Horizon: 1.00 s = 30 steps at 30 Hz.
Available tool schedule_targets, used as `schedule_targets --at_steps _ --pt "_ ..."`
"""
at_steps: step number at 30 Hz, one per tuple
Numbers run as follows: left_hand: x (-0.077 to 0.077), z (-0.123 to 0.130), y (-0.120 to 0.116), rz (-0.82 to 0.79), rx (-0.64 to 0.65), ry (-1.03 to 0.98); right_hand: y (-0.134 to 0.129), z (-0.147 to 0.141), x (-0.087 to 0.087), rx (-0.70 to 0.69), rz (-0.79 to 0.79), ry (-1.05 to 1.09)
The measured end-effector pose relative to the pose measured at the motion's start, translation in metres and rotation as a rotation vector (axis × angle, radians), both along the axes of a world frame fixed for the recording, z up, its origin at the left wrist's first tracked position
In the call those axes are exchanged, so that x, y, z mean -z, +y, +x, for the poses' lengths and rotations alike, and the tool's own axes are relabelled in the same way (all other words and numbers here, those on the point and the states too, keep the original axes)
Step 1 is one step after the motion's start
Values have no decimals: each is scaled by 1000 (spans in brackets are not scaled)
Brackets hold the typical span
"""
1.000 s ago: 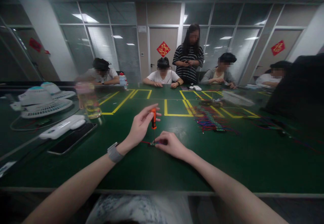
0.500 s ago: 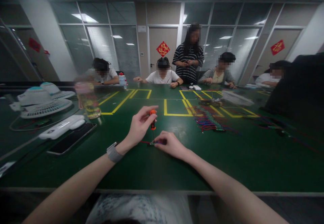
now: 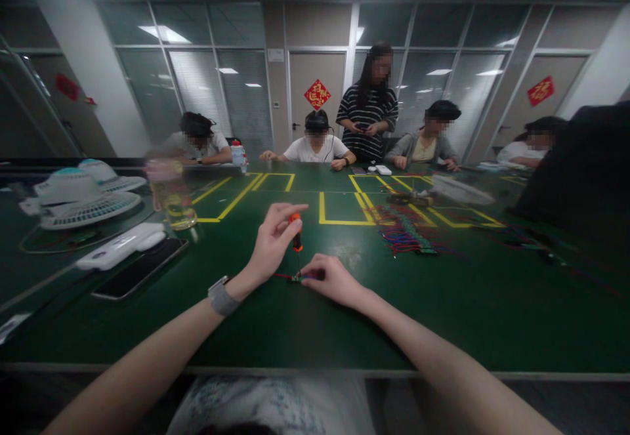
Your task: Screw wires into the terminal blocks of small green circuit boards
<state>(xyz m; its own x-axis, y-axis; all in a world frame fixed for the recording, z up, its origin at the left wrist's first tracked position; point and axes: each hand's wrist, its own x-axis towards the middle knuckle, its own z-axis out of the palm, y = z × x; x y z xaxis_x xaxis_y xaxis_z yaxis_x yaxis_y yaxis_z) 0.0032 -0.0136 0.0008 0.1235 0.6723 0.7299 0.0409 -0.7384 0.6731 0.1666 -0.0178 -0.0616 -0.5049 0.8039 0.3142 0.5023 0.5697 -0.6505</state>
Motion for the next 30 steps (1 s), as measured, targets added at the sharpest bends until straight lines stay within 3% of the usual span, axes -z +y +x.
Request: schedule_targets --at_steps 3,5,11,17,23,25,28,30 --pt "0 2 0 -84 149 -57 0 0 0 -8 22 -11" --pt "0 2 0 -120 167 -77 0 0 0 -7 29 -15" --pt "0 -2 2 7 -132 33 -1 1 0 -3 37 -24" --pt "1 -1 5 -115 54 -65 -1 1 -1 1 46 -28" --pt "0 -3 3 19 -183 39 -1 1 -1 1 46 -29" --pt "0 -3 5 2 -140 22 -1 1 -1 -3 44 -31" --pt "1 -2 7 -96 34 -63 0 1 0 -14 51 -34" --pt "2 -1 7 -124 59 -92 0 1 1 -15 57 -32"
